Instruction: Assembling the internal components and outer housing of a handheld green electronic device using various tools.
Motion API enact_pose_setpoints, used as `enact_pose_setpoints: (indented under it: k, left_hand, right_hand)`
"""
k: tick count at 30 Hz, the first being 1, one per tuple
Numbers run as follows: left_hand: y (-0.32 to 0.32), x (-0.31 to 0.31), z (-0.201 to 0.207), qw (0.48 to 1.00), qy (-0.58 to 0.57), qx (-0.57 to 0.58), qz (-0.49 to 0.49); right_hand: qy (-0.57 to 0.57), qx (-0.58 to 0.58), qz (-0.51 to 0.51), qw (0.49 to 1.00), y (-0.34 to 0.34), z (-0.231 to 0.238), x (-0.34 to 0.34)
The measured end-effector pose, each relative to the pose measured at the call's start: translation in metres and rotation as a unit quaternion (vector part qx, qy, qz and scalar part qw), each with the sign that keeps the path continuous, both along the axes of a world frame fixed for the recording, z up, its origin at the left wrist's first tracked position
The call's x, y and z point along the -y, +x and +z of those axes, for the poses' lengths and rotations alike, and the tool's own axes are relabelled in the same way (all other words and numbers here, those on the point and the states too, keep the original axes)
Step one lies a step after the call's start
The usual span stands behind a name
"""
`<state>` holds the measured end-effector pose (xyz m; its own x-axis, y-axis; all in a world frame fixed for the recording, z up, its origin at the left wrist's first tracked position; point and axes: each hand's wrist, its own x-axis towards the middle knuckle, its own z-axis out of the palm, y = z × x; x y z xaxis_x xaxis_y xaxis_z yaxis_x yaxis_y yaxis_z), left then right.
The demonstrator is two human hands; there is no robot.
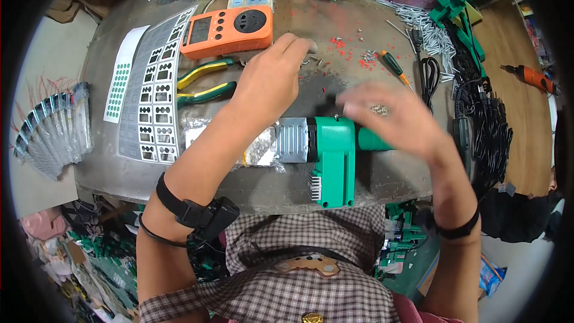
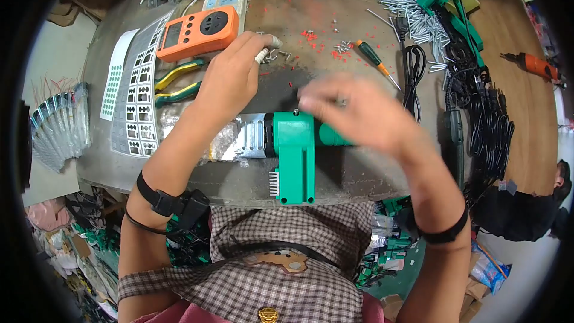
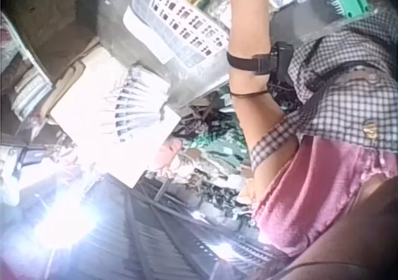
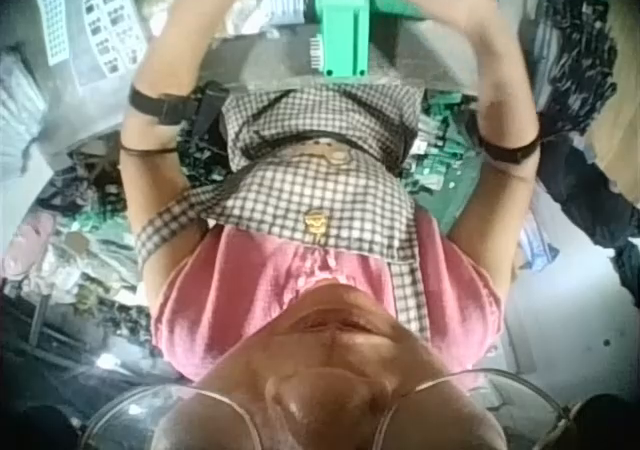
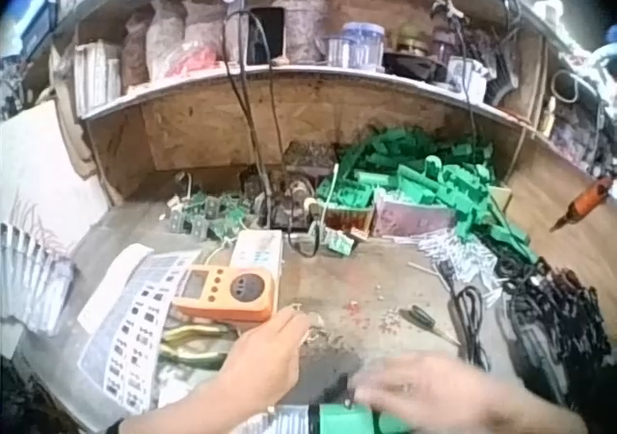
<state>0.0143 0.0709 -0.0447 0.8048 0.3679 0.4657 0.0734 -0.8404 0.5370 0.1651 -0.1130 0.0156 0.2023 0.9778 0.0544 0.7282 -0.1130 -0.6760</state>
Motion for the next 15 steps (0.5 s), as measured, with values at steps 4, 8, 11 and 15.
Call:
enact_pose_setpoints:
  k: [4,8,11,15]
  left_hand:
    - [0.004,0.006,0.009,1.0,0.005,0.012,-0.004]
    - [-0.014,0.019,0.03,0.999,-0.031,0.008,0.006]
    - [-0.043,0.054,0.067,0.982,-0.174,-0.038,-0.059]
    - [-0.1,0.107,0.065,0.947,-0.281,-0.046,-0.147]
  right_hand:
    - [0.121,0.14,-0.005,0.983,0.041,-0.041,-0.046]
    - [0.122,0.182,-0.015,0.976,0.027,-0.05,-0.049]
    - [0.044,0.005,-0.082,0.996,0.018,-0.022,-0.02]
    - [-0.147,-0.349,-0.077,0.922,-0.035,0.035,0.053]
